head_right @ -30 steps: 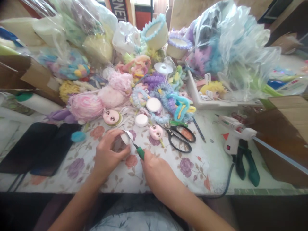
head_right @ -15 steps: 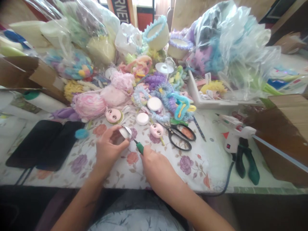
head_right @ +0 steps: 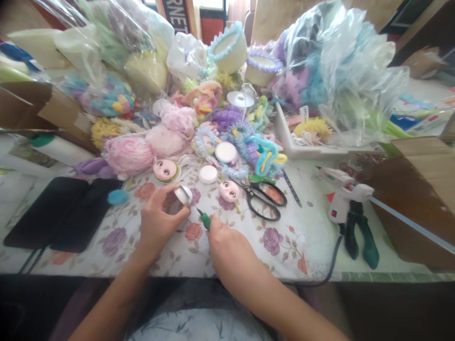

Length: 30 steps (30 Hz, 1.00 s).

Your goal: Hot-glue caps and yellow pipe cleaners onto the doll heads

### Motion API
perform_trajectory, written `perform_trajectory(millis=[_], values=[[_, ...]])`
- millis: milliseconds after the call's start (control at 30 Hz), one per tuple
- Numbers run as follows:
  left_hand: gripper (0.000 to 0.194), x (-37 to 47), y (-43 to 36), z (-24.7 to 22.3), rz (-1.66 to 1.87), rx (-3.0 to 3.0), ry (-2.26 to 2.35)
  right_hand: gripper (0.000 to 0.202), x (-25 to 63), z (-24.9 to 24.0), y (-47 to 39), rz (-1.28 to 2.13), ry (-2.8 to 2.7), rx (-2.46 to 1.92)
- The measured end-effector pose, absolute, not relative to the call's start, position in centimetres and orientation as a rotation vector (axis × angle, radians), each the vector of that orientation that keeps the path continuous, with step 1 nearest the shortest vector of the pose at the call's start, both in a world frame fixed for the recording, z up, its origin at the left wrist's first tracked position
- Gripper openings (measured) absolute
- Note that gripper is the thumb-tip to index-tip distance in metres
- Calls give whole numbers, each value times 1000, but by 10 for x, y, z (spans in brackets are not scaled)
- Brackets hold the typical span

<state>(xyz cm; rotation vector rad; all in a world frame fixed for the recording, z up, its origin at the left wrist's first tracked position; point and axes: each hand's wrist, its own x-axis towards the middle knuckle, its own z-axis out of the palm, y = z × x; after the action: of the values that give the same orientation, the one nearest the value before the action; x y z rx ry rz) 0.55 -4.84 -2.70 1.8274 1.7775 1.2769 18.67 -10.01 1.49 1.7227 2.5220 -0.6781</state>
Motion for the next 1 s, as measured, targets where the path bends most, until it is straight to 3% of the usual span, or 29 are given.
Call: perform_trajectory(millis=[600, 1000], values=[[40, 9, -47, -23, 1248, 1845, 1801, 10, 166, 24, -68, -687, 2430, 1744], [43, 8, -47, -26, 1275, 1698, 1744, 11, 184, 13, -96, -673, 2497, 1755]])
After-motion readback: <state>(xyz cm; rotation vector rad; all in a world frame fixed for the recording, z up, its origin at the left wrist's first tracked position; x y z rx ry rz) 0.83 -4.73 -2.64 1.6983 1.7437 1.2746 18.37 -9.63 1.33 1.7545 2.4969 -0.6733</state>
